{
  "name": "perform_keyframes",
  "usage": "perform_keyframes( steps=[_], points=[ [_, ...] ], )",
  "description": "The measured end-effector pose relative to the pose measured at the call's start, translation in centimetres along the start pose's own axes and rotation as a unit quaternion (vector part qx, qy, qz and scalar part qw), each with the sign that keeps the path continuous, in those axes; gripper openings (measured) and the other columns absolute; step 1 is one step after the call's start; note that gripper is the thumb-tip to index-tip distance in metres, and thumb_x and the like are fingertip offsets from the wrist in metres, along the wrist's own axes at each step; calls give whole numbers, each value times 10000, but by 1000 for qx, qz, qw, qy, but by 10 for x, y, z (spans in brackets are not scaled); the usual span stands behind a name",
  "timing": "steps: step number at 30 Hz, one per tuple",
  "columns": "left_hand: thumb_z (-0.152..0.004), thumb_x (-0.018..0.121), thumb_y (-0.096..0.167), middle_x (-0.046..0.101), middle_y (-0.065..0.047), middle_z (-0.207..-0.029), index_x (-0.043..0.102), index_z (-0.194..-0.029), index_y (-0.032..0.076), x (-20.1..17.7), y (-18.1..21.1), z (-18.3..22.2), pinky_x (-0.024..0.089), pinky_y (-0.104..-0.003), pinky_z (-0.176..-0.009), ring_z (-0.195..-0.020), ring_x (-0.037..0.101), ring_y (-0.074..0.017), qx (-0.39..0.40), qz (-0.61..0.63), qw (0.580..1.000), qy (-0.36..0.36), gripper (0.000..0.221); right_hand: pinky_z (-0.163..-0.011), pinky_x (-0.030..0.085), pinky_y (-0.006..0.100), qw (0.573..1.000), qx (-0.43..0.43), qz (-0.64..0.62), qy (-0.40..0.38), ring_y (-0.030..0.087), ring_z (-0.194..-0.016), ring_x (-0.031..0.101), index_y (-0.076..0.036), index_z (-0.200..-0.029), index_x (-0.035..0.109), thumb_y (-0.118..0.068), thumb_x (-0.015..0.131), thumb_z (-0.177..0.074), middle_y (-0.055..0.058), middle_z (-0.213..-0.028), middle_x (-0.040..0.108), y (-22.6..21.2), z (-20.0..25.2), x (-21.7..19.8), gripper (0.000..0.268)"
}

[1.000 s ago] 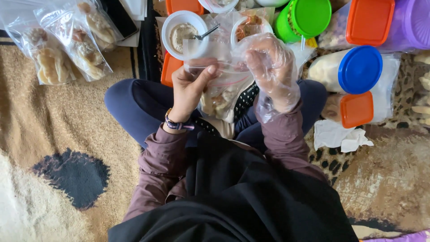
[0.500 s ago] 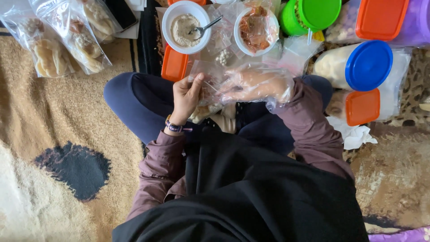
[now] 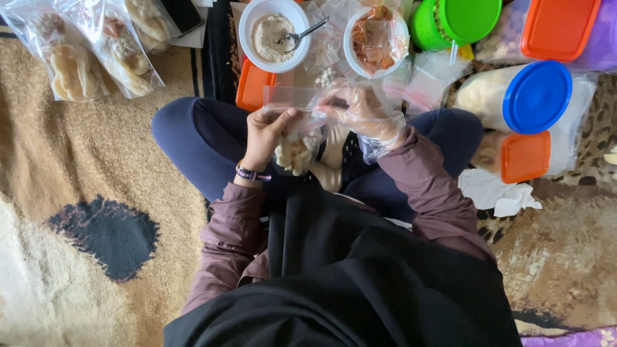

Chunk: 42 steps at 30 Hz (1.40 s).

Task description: Packaging small food items and sauces into individual plastic bags for distribution

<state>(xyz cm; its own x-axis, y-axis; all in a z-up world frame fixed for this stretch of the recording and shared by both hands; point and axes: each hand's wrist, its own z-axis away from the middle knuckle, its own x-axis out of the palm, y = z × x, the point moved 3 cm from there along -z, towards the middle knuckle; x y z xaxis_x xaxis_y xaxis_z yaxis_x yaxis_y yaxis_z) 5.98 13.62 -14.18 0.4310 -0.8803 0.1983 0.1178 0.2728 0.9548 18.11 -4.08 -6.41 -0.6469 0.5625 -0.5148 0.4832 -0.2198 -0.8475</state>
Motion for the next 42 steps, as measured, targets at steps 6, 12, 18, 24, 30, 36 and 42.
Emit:
perform_keyframes(
  steps=[6, 12, 18, 24, 30, 36, 42],
  points=[
    [-917, 838, 105, 568, -2, -492, 777, -793, 44, 2, 10, 1, 449, -195, -468, -461, 521, -43, 10, 33, 999, 37, 151, -675, 643, 287, 951, 118, -281, 59, 161, -785, 715, -23, -1348, 556, -95, 934, -825, 126, -947, 714, 30, 22, -1, 649],
    [-902, 849, 110, 573, -15, -498, 778, -816, 47, 3, 13, 6, 459, -199, -460, -461, 541, -52, 15, 37, 998, 49, 128, -533, 593, 271, 957, 95, -272, 42, 164, -632, 702, 66, -1024, 721, -70, 848, -907, 169, -821, 710, 36, 22, 2, 220],
    [-895, 847, 85, 600, -46, -513, 787, -851, 37, 5, 25, 9, 459, -205, -439, -449, 555, -66, 38, 43, 997, 49, 89, -555, 582, 306, 972, 29, -228, 49, 202, -627, 705, 75, -958, 721, -34, 817, -943, 166, -747, 671, 13, 18, -6, 146],
    [-889, 858, 105, 709, -55, -618, 803, -886, 65, 6, 25, 10, 483, -209, -452, -498, 575, -35, 51, 34, 997, 43, 68, -610, 556, 361, 989, -56, -102, 95, 261, -640, 675, 7, -947, 763, -105, 833, -948, 132, -712, 680, -8, 16, -13, 133],
    [-902, 840, 73, 706, -71, -605, 791, -861, 40, 9, 26, 11, 481, -209, -437, -473, 573, -44, 77, 37, 996, 32, 72, -658, 556, 380, 990, -82, -72, 85, 280, -698, 671, -24, -956, 758, -121, 793, -981, 127, -771, 681, -14, 18, -22, 106],
    [-898, 844, 52, 674, -86, -566, 773, -835, 18, 8, 24, 14, 473, -216, -420, -444, 572, -76, 81, 38, 996, 29, 101, -693, 567, 425, 986, -107, -91, 92, 306, -730, 675, 8, -931, 738, -87, 825, -955, 154, -816, 685, -17, 15, -17, 130],
    [-888, 850, 46, 672, -81, -575, 783, -832, 29, 10, 32, 17, 469, -217, -419, -464, 570, -68, 96, 33, 995, 23, 89, -728, 576, 424, 986, -120, -85, 84, 312, -775, 690, 0, -933, 736, -93, 801, -970, 152, -860, 696, -18, 15, -19, 119]
  ],
)
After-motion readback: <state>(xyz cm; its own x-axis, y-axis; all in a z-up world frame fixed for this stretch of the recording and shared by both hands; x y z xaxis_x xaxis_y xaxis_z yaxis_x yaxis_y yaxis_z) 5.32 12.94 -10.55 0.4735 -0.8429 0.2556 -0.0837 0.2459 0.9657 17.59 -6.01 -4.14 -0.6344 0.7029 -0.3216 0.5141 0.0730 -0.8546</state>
